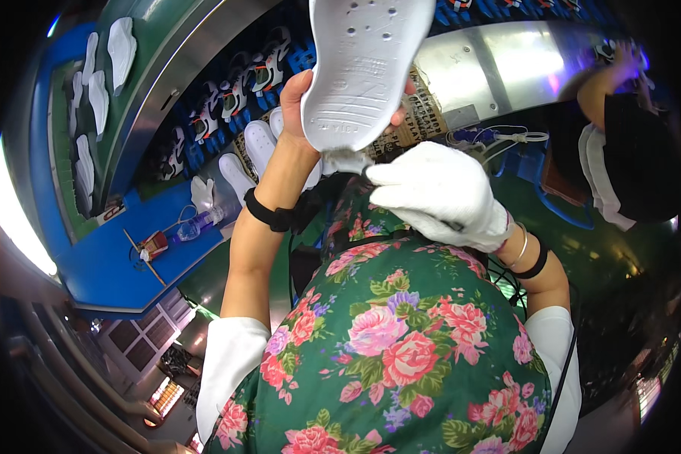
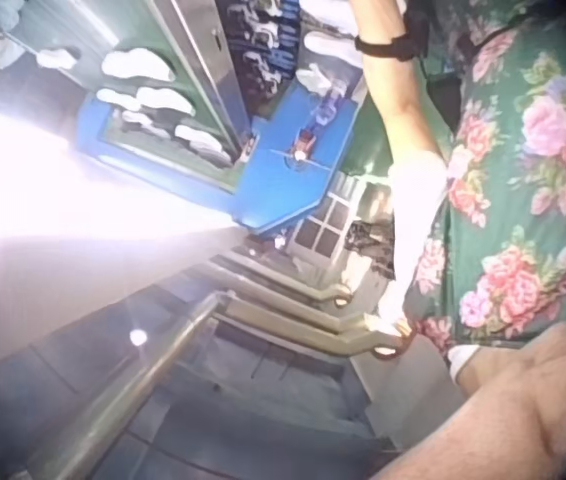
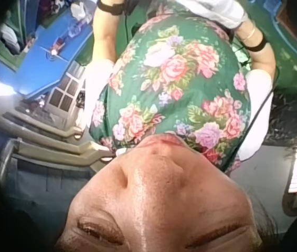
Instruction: Apply adhesive to the interior surface of shoe soles using a brush.
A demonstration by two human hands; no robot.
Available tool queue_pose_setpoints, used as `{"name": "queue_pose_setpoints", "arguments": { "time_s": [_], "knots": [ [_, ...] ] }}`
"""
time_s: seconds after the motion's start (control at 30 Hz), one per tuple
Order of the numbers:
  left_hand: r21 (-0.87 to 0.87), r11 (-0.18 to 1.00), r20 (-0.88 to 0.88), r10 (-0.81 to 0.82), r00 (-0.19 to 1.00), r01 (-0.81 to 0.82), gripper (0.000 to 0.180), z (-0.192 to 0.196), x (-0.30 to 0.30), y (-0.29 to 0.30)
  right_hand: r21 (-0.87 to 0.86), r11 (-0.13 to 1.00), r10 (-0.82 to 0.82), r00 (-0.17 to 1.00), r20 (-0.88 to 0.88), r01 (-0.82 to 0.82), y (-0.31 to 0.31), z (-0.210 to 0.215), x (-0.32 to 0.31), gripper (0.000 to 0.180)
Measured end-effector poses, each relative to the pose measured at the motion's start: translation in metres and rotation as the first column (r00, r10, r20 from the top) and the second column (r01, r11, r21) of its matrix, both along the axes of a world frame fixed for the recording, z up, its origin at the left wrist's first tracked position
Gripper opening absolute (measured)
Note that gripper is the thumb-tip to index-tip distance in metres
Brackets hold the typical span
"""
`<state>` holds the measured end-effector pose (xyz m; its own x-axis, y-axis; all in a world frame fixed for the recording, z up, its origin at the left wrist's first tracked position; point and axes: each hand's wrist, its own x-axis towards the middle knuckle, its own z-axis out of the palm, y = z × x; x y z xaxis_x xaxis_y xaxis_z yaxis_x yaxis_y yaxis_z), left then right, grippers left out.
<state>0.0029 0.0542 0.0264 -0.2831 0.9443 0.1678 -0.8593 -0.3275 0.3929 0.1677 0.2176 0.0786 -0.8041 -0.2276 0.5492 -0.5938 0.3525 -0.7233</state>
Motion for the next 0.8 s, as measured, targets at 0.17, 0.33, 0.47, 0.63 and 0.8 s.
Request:
{"name": "queue_pose_setpoints", "arguments": {
  "time_s": [0.17, 0.33, 0.47, 0.63, 0.8],
  "knots": [
    [0.025, 0.999, -0.1, -0.033, 0.994, 0.036, 0.083, 0.001, 0.001, 0.001, -0.532, 0.834, 0.116, 0.896, 0.429, 0.147, 0.009, 0.006, -0.003, 0.013],
    [-0.329, 0.944, -0.029, 0.001, 1.0, -0.011, 0.097, 0.011, 0.01, -0.006, 0.046, 0.993, -0.101, 0.985, -0.137, 0.109, 0.007, 0.005, -0.006, 0.026],
    [-0.422, 0.906, -0.043, 0.014, 0.999, -0.031, 0.097, 0.013, 0.008, -0.006, 0.091, 0.995, 0.045, 0.992, -0.117, -0.034, -0.001, 0.005, 0.001, 0.029],
    [-0.197, 0.975, -0.074, 0.093, 0.993, -0.106, 0.103, 0.008, 0.011, 0.002, -0.205, 0.977, -0.047, 0.998, 0.051, 0.057, 0.004, 0.009, -0.004, 0.027],
    [0.002, 0.996, -0.022, 0.087, 0.996, -0.086, 0.101, 0.004, 0.007, 0.014, 0.043, 0.998, -0.048, 0.997, -0.056, 0.051, -0.007, 0.015, -0.006, 0.03]
  ]
}}
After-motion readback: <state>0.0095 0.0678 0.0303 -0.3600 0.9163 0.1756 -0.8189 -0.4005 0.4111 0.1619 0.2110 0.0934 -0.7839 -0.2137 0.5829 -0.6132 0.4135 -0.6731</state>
